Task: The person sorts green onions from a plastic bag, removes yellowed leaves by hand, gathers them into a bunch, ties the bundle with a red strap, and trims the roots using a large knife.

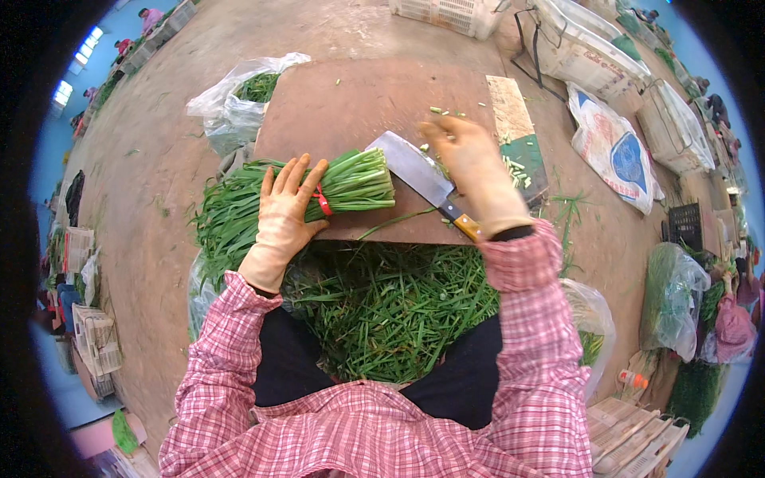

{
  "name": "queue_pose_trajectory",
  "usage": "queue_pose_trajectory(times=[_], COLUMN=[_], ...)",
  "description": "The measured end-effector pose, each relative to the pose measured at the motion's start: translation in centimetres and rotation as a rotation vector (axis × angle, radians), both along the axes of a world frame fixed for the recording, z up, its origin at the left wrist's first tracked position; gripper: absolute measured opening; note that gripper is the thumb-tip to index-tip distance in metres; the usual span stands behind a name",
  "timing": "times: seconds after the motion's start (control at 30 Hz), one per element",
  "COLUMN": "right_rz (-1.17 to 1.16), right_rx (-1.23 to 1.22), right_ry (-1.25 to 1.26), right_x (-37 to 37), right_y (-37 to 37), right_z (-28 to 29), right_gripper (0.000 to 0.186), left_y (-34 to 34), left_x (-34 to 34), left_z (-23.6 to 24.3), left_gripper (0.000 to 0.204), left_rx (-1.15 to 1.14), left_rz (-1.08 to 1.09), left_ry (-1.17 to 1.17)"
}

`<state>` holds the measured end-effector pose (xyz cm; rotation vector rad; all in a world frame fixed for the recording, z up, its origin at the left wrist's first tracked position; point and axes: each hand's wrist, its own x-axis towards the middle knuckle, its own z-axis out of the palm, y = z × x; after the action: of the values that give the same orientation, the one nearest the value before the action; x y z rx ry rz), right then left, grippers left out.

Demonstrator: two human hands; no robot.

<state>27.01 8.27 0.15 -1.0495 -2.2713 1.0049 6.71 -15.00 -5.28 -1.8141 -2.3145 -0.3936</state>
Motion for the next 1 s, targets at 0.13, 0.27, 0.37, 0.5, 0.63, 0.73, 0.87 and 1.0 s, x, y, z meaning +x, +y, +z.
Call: queue_pose_trajectory(times=[0.13,0.27,0.37,0.5,0.63,0.73,0.87,1.0], right_rz=[0.28,0.391,0.329,0.138,-0.339,-0.408,-0.116,-0.098], right_rx=[0.033,-0.136,-0.033,0.012,0.19,0.512,-0.195,-0.599], right_ry=[-0.306,-0.304,-0.291,-0.274,-0.413,-0.597,-0.086,0.012], right_x=[-8.3,-9.6,-8.3,-1.6,13.9,18.7,10.5,1.8], right_y=[-2.7,-1.9,-1.2,0.1,9.1,5.8,-1.7,-5.0], right_z=[-0.1,-1.2,-1.1,2.2,2.7,3.2,-0.5,-5.8], right_gripper=[0.038,0.035,0.032,0.028,0.031,0.027,0.027,0.03], left_y=[-0.5,-0.4,-0.5,-1.0,-0.2,0.0,-0.5,-0.2], left_x=[0.5,0.7,0.4,-0.3,-0.1,-0.3,-0.8,-0.5], left_z=[-0.2,-0.5,-0.4,-0.8,-0.8,-0.7,-0.7,-0.5], left_gripper=[0.113,0.114,0.114,0.112,0.11,0.11,0.11,0.11], left_rx=[0.03,0.045,0.035,0.03,0.046,0.029,0.021,0.011], left_rz=[0.021,0.007,0.022,0.035,0.013,0.011,0.021,0.013], left_ry=[-0.002,-0.022,-0.045,-0.052,-0.07,-0.065,-0.044,-0.039])
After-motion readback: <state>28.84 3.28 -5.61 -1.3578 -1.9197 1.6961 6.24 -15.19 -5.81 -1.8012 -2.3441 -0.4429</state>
